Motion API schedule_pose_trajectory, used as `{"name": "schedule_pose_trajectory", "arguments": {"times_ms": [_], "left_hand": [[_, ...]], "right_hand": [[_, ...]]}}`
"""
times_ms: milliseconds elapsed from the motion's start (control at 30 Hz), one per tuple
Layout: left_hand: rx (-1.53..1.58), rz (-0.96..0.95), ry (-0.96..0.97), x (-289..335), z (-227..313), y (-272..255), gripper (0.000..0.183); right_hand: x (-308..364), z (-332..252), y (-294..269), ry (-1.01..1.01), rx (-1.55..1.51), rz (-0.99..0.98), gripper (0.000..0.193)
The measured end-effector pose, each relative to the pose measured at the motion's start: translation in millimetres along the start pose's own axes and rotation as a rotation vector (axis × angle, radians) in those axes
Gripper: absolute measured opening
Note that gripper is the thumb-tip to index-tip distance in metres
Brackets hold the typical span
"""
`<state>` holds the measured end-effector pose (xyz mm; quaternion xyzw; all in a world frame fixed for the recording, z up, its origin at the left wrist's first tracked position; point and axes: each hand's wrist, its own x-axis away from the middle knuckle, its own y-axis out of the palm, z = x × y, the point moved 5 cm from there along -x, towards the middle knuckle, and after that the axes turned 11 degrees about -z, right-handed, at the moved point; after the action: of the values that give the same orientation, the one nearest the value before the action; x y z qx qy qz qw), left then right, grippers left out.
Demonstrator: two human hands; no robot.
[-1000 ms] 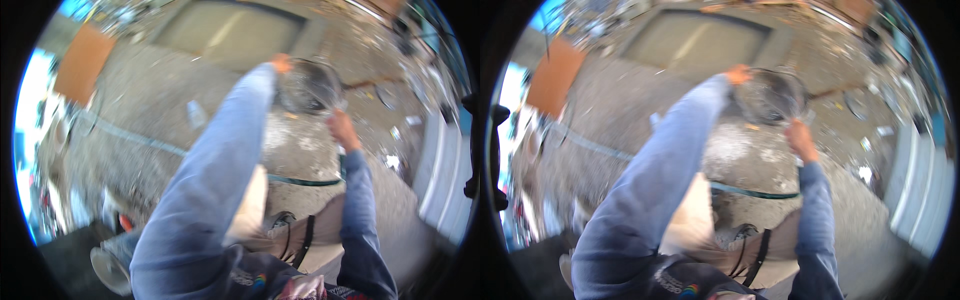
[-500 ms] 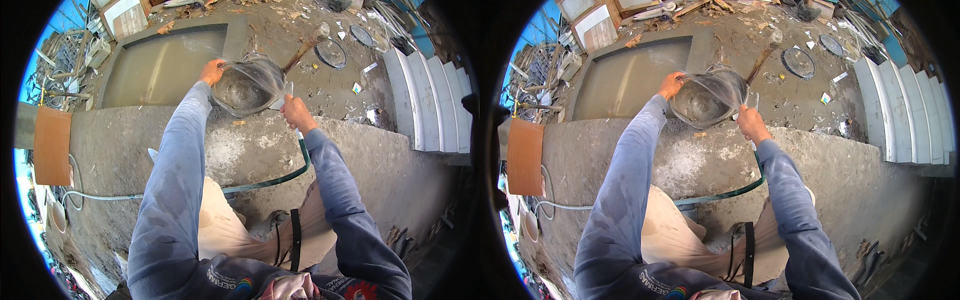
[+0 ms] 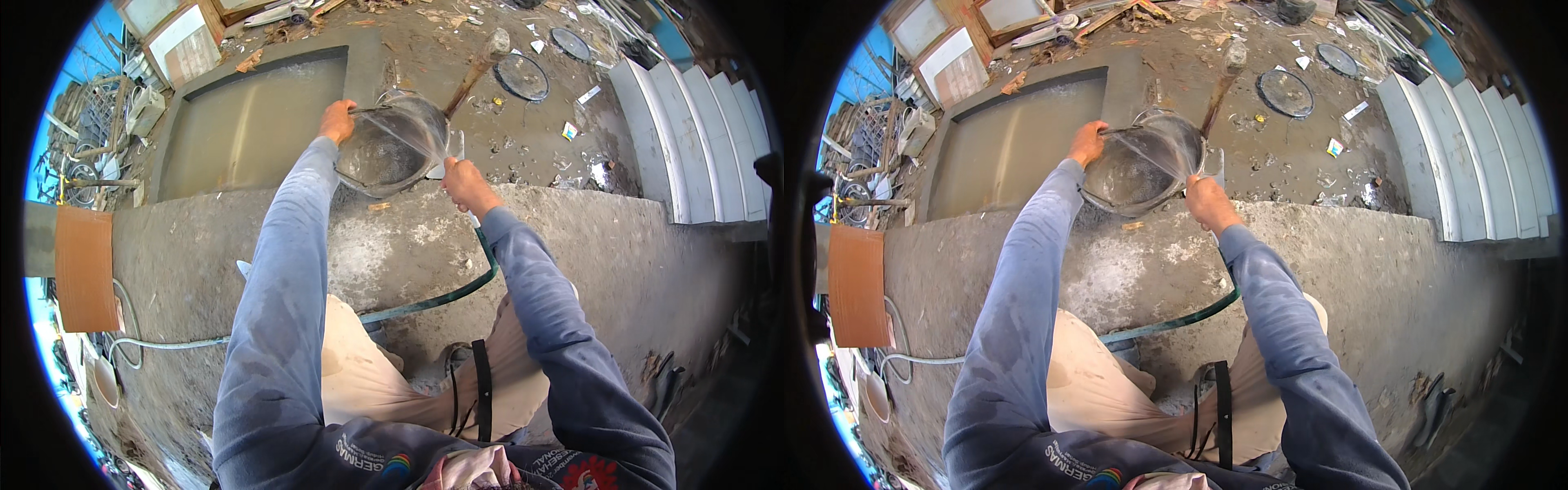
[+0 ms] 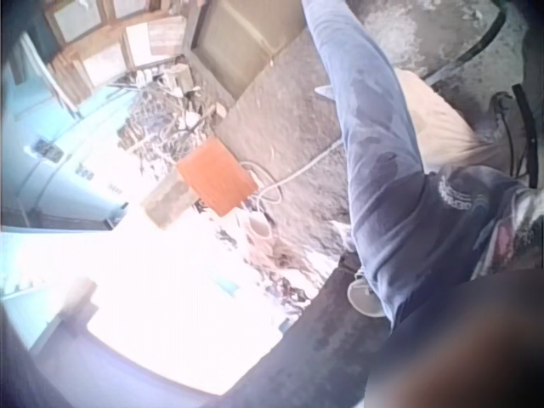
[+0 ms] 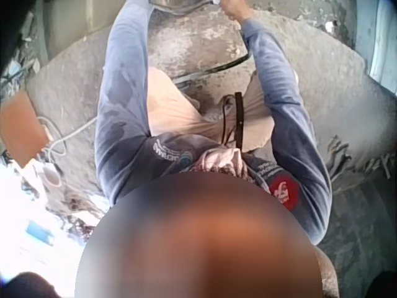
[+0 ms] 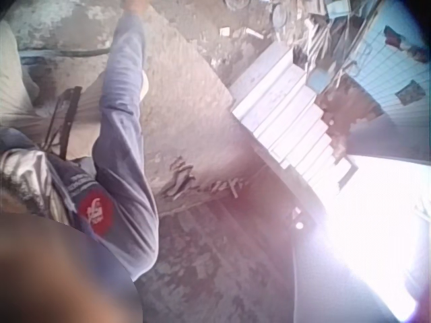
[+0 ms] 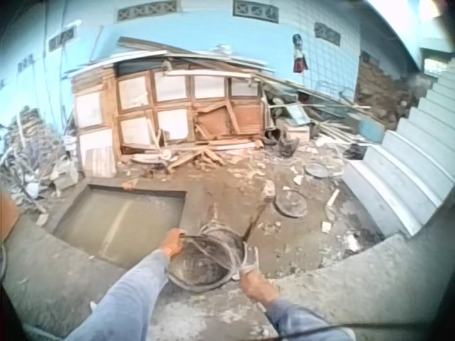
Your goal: The person rinses a metal bowl with water from a hose, then uses a trowel to scrape and smooth a wet concrete surface. They later pick up a white tile and place it into the water-filled basin.
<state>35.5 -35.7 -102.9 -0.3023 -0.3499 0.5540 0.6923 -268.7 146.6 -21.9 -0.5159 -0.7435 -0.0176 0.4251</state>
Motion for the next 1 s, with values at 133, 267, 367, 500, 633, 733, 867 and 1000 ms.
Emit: {"name": "schedule_pose_trajectory", "arguments": {"times_ms": [133, 267, 367, 500, 633, 733, 867, 1000], "left_hand": [[0.011, 0.001, -0.02, 4, -2, -2, 0.026], [-0.057, 0.021, 0.004, 9, 2, -6, 0.025], [0.003, 0.01, -0.012, 11, 1, -7, 0.028], [-0.03, 0.012, 0.055, 11, 3, -8, 0.029], [0.018, -0.03, 0.09, 11, 2, -7, 0.033], [-0.009, -0.079, 0.096, 10, 5, -4, 0.036], [-0.108, -0.192, 0.047, 12, 15, 4, 0.046], [-0.276, -0.198, 0.141, 19, 32, 8, 0.052]], "right_hand": [[-3, -3, 4, -0.057, 0.086, 0.006, 0.052], [-8, -2, 7, -0.043, 0.025, 0.029, 0.054], [-5, -9, 9, -0.104, 0.071, 0.038, 0.056], [0, -12, 11, -0.024, 0.019, 0.016, 0.053], [0, -18, 10, -0.103, 0.133, 0.034, 0.049], [-6, -12, 4, -0.111, 0.127, 0.055, 0.047], [-16, -1, -9, -0.092, 0.119, 0.115, 0.046], [-21, 6, -12, -0.007, -0.01, 0.076, 0.044]]}}
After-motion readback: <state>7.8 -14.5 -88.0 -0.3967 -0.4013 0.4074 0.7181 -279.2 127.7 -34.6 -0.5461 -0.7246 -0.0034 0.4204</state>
